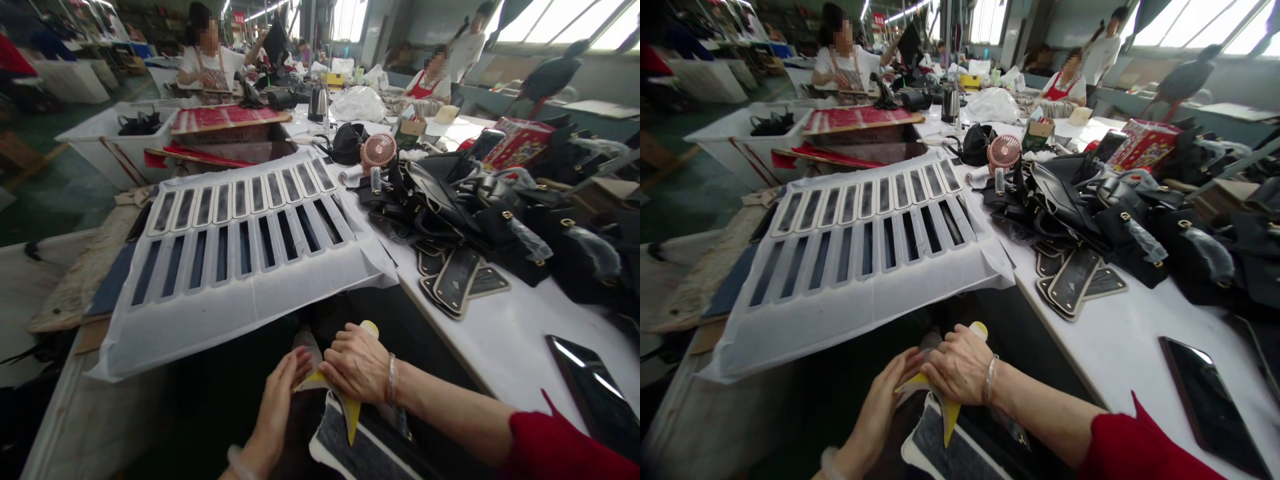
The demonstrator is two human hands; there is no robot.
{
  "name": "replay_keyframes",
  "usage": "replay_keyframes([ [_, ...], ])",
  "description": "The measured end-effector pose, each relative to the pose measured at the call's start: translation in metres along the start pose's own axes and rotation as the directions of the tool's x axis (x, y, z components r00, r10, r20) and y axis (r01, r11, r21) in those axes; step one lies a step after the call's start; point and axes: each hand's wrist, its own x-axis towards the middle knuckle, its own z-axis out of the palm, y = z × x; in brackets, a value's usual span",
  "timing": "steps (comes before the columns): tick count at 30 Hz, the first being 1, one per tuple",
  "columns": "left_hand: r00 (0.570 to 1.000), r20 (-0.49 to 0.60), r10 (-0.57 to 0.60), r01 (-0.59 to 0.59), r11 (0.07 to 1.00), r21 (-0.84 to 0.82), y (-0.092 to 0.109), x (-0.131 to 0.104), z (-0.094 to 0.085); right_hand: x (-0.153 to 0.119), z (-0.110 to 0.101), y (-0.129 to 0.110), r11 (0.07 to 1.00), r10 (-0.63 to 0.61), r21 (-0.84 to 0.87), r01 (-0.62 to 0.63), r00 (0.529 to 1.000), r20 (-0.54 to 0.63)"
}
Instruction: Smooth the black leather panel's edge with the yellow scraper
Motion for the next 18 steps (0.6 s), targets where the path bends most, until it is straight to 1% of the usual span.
replay_keyframes([
  [1, 0.999, 0.041, 0.026, -0.028, 0.999, 0.028, 0.005, -0.007, -0.006, 0.000, 0.001, 0.001, 1.000, -0.009, 0.001, 0.009, 1.000, 0.002],
  [2, 0.993, 0.103, 0.058, -0.068, 0.993, 0.096, 0.011, -0.013, -0.010, 0.001, 0.002, 0.002, 1.000, -0.018, 0.003, 0.018, 1.000, 0.005],
  [3, 0.979, 0.183, 0.084, -0.121, 0.972, 0.201, 0.017, -0.019, -0.013, 0.002, 0.002, 0.003, 1.000, -0.029, 0.004, 0.029, 1.000, 0.009],
  [5, 0.938, 0.336, 0.083, -0.230, 0.876, 0.425, 0.030, -0.029, -0.015, 0.003, 0.003, 0.005, 0.999, -0.053, 0.005, 0.053, 0.998, 0.016],
  [6, 0.923, 0.380, 0.058, -0.260, 0.824, 0.504, 0.036, -0.032, -0.013, 0.004, 0.003, 0.006, 0.998, -0.065, 0.005, 0.065, 0.998, 0.019],
  [8, 0.911, 0.412, 0.016, -0.275, 0.768, 0.579, 0.047, -0.037, -0.006, 0.006, 0.002, 0.007, 0.996, -0.086, 0.004, 0.086, 0.996, 0.025],
  [10, 0.911, 0.411, -0.002, -0.266, 0.759, 0.594, 0.055, -0.039, 0.000, 0.008, 0.001, 0.007, 0.994, -0.108, 0.004, 0.108, 0.994, 0.029],
  [13, 0.911, 0.412, -0.008, -0.273, 0.736, 0.619, 0.062, -0.043, 0.007, 0.010, -0.001, 0.007, 0.990, -0.142, 0.006, 0.142, 0.989, 0.031],
  [16, 0.897, 0.442, 0.020, -0.335, 0.684, 0.649, 0.064, -0.046, 0.009, 0.012, -0.003, 0.008, 0.986, -0.168, 0.007, 0.168, 0.985, 0.031],
  [18, 0.881, 0.470, 0.061, -0.400, 0.625, 0.670, 0.063, -0.047, 0.009, 0.011, -0.003, 0.009, 0.983, -0.184, 0.011, 0.184, 0.982, 0.030],
])
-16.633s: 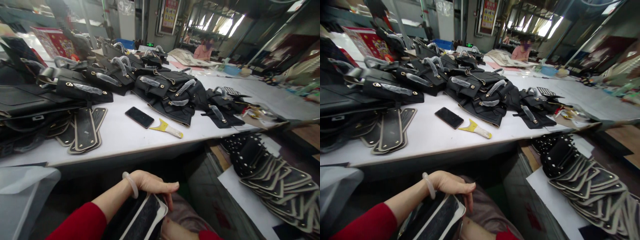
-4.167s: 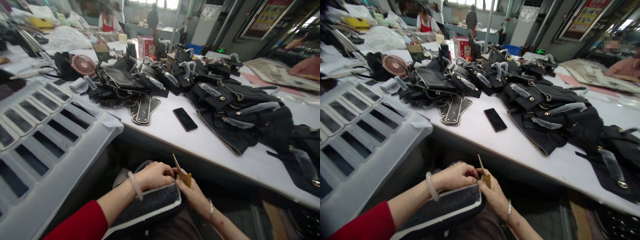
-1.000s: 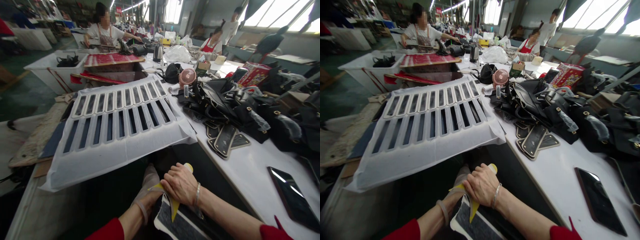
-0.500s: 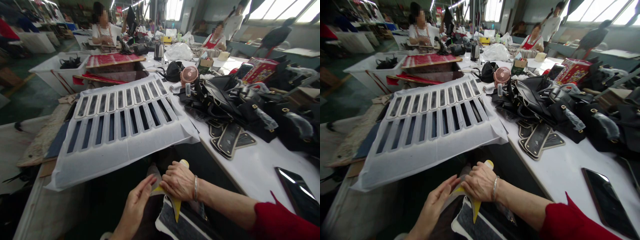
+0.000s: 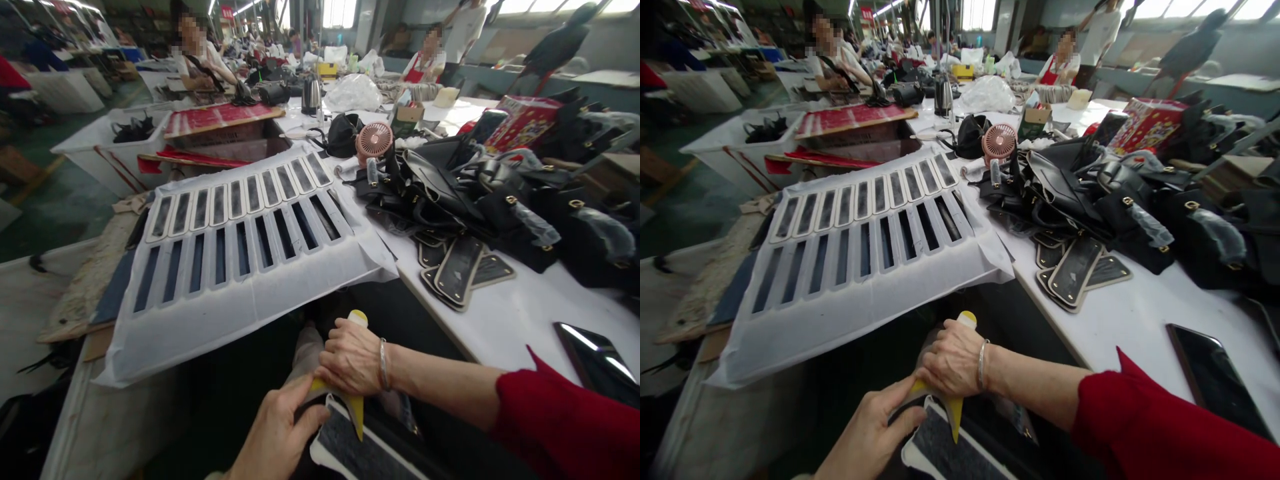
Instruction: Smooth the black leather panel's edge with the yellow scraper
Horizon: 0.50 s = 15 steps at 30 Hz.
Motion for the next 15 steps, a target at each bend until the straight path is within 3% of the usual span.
replay_keyframes([
  [4, 0.997, 0.011, 0.070, -0.071, 0.978, 0.196, -0.005, 0.001, 0.003, -0.003, 0.002, 0.002, 1.000, -0.015, 0.008, 0.015, 1.000, -0.006],
  [9, 0.992, 0.091, 0.092, -0.125, 0.873, 0.472, -0.018, 0.002, 0.003, -0.006, 0.003, 0.002, 1.000, -0.018, 0.007, 0.018, 1.000, -0.016],
  [15, 0.953, 0.102, 0.284, -0.284, 0.732, 0.620, -0.027, 0.001, 0.007, -0.012, 0.006, -0.002, 1.000, 0.009, 0.013, -0.010, 1.000, 0.009],
])
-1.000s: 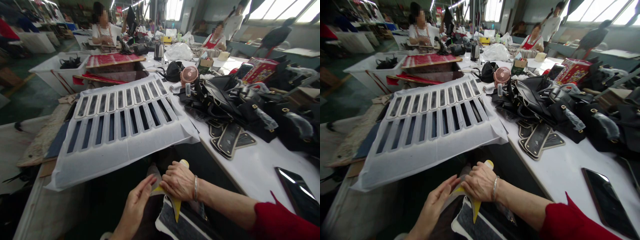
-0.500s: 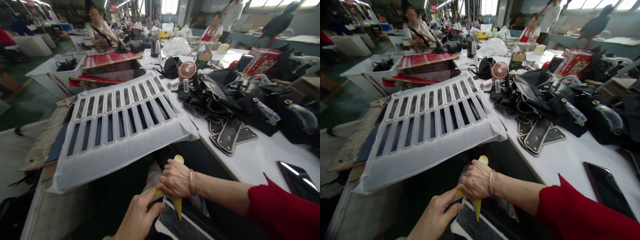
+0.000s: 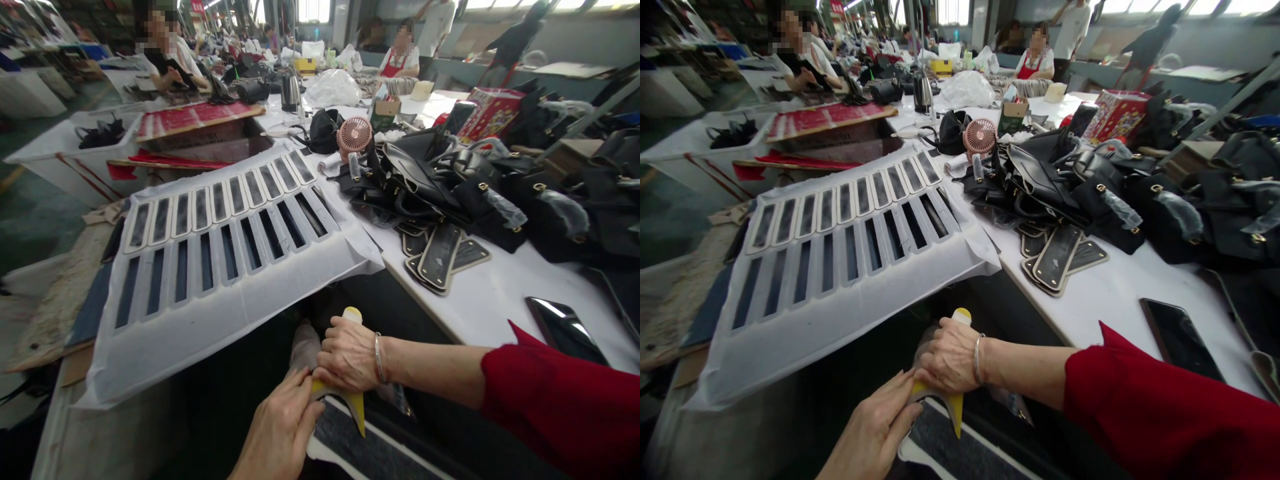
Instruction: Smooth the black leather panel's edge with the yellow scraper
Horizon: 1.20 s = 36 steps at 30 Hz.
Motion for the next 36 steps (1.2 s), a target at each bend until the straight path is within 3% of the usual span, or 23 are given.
replay_keyframes([
  [5, 0.990, -0.058, 0.128, -0.124, 0.990, 0.060, -0.005, -0.001, 0.007, -0.010, 0.000, -0.013, 0.994, 0.110, 0.006, -0.111, 0.994, 0.025],
  [7, 0.992, -0.037, 0.122, -0.123, 0.992, -0.009, -0.006, 0.000, 0.005, -0.015, 0.000, -0.022, 0.984, 0.179, 0.003, -0.180, 0.983, 0.028],
  [9, 0.997, 0.027, 0.070, -0.063, 0.981, -0.186, -0.005, 0.002, -0.001, -0.019, 0.000, -0.032, 0.967, 0.254, 0.000, -0.254, 0.967, 0.024],
  [11, 0.993, 0.119, -0.019, 0.073, 0.881, -0.468, -0.003, 0.006, -0.008, -0.023, 0.001, -0.043, 0.944, 0.329, -0.003, -0.329, 0.944, 0.015],
  [13, 0.972, 0.216, -0.091, 0.221, 0.665, -0.713, -0.001, 0.011, -0.012, -0.026, 0.003, -0.051, 0.919, 0.394, -0.002, -0.394, 0.919, 0.004],
  [15, 0.951, 0.273, -0.142, 0.307, 0.483, -0.820, -0.001, 0.016, -0.013, -0.028, 0.004, -0.056, 0.900, 0.435, 0.005, -0.435, 0.900, -0.001],
  [16, 0.943, 0.288, -0.166, 0.333, 0.447, -0.831, -0.002, 0.018, -0.011, -0.029, 0.003, -0.057, 0.893, 0.449, 0.012, -0.449, 0.893, -0.001],
  [19, 0.921, 0.317, -0.224, 0.387, 0.452, -0.804, -0.005, 0.022, -0.008, -0.036, -0.001, -0.060, 0.871, 0.488, 0.066, -0.487, 0.873, 0.012],
  [22, 0.914, 0.344, -0.213, 0.404, 0.440, -0.802, -0.003, 0.024, -0.010, -0.055, -0.006, -0.065, 0.808, 0.569, 0.170, -0.564, 0.822, 0.019],
  [25, 0.919, 0.354, -0.171, 0.393, 0.417, -0.820, 0.003, 0.026, -0.018, -0.090, -0.008, -0.071, 0.651, 0.720, 0.319, -0.688, 0.694, 0.026],
  [29, 0.909, 0.394, -0.139, 0.412, 0.455, -0.789, 0.000, 0.031, -0.018, -0.152, -0.005, -0.082, 0.259, 0.928, 0.574, -0.776, 0.366, 0.076],
  [32, 0.896, 0.422, -0.137, 0.430, 0.510, -0.746, -0.019, 0.033, -0.001, -0.195, -0.001, -0.104, -0.019, 0.974, 0.790, -0.613, 0.166, 0.152],
  [35, 0.884, 0.454, -0.111, 0.438, 0.539, -0.720, -0.044, 0.038, 0.023, -0.220, 0.013, -0.139, -0.192, 0.974, 0.933, -0.304, 0.053, 0.218],
  [36, 0.890, 0.431, -0.150, 0.442, 0.516, -0.734, -0.049, 0.039, 0.029, -0.222, 0.019, -0.151, -0.226, 0.972, 0.955, -0.192, 0.026, 0.235],
])
